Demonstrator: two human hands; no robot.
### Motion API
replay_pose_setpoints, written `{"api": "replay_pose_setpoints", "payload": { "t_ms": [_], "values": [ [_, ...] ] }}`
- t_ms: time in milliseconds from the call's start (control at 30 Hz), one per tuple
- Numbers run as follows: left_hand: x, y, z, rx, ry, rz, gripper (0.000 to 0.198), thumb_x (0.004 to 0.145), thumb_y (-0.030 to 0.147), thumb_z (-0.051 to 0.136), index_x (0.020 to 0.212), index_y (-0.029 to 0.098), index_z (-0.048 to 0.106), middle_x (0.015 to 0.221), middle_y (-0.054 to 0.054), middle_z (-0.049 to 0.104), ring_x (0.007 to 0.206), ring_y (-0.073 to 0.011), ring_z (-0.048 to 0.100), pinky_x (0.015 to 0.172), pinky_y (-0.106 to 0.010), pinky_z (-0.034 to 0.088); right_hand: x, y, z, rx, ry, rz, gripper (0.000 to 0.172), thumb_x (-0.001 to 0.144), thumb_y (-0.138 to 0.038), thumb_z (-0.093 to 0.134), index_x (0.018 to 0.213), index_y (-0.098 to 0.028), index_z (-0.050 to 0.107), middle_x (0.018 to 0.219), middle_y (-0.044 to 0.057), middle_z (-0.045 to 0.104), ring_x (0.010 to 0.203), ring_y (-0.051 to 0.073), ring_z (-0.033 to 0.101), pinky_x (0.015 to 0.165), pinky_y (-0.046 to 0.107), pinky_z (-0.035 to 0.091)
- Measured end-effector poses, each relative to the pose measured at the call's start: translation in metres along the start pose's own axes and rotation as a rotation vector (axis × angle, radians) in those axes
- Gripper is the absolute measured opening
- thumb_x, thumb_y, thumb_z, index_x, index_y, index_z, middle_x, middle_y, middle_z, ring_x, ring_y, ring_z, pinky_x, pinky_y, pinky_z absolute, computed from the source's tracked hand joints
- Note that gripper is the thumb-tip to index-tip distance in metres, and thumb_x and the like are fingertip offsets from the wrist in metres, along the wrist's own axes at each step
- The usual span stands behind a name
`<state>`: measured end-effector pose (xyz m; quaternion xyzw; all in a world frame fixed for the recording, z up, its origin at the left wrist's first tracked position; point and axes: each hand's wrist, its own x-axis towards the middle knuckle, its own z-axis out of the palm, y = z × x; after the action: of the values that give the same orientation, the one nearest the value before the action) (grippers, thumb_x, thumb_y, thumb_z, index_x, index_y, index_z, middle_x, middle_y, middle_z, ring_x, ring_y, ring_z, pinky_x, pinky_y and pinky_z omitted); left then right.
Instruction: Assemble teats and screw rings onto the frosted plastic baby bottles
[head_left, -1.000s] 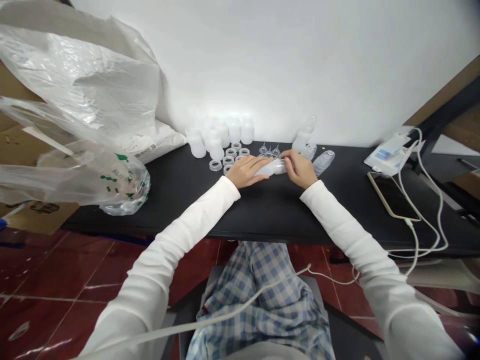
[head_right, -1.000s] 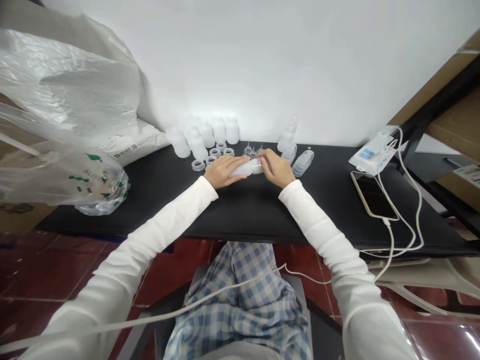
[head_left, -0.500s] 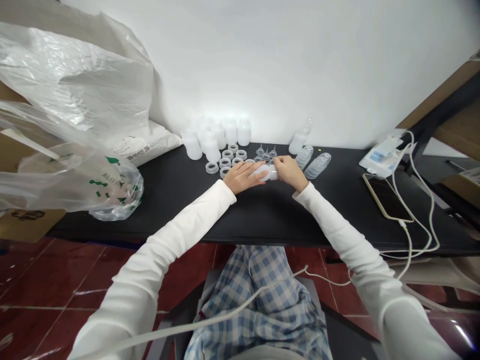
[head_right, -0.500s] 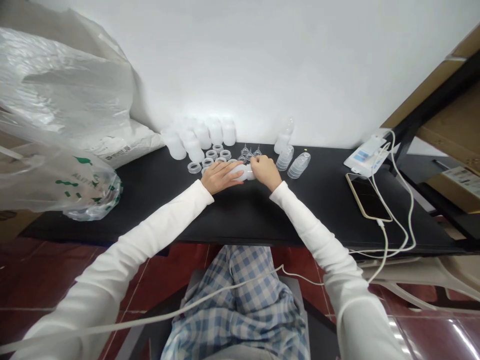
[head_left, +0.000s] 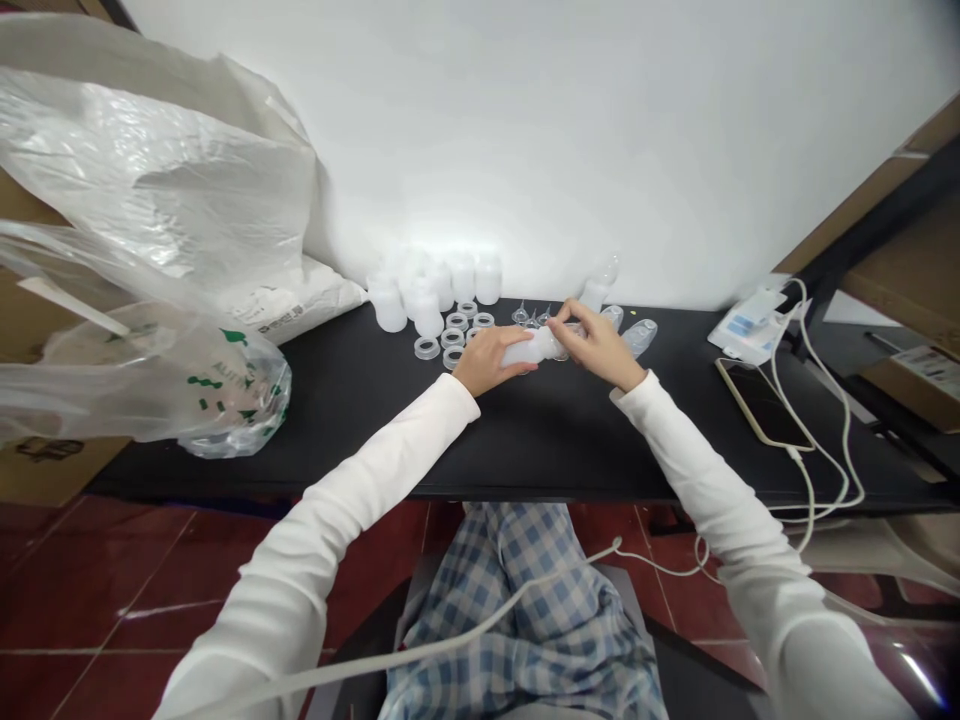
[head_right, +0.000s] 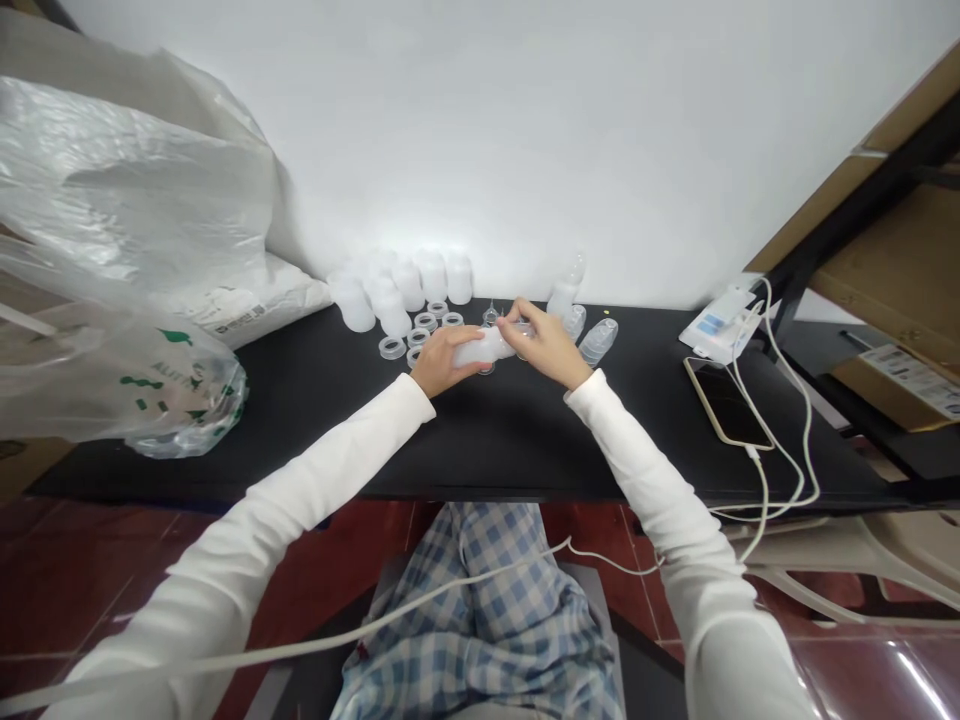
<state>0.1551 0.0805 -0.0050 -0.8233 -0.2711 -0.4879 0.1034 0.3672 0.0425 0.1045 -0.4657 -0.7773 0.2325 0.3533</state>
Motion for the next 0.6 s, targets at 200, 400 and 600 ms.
{"api": "replay_pose_setpoints", "payload": {
  "t_ms": [200, 400, 600],
  "values": [
    [0.002, 0.002, 0.007, 0.025, 0.087, 0.034, 0.049, 0.103, 0.052, 0.053, 0.138, 0.019, 0.05, 0.127, -0.015, 0.073, 0.117, -0.0243, 0.072, 0.099, -0.04, 0.056, 0.014, -0.026, 0.006, -0.211, 0.154, 0.105, 0.028, 0.095, -0.034, 0.053, 0.07, -0.021, 0.049, 0.062, -0.002, 0.051, 0.061, 0.014, 0.047, 0.064, 0.03, 0.034],
    [0.005, -0.001, 0.0, 0.058, 0.021, -0.122, 0.041, 0.106, 0.042, 0.042, 0.136, 0.015, 0.053, 0.134, -0.018, 0.069, 0.126, -0.0248, 0.066, 0.106, -0.041, 0.05, 0.042, -0.066, -0.089, -0.585, 0.585, 0.193, 0.043, 0.103, -0.048, 0.054, 0.112, -0.011, 0.075, 0.107, 0.014, 0.075, 0.108, 0.029, 0.068, 0.095, 0.046, 0.048],
    [0.008, -0.005, -0.006, 0.223, -0.018, -0.405, 0.024, 0.101, 0.023, 0.04, 0.11, 0.017, 0.062, 0.112, -0.015, 0.071, 0.107, -0.0272, 0.067, 0.093, -0.042, 0.046, 0.095, -0.054, -0.187, -0.855, 0.863, 0.307, 0.087, 0.102, -0.071, 0.017, 0.133, -0.006, 0.066, 0.137, 0.027, 0.062, 0.13, 0.042, 0.059, 0.107, 0.062, 0.038]
  ]
}}
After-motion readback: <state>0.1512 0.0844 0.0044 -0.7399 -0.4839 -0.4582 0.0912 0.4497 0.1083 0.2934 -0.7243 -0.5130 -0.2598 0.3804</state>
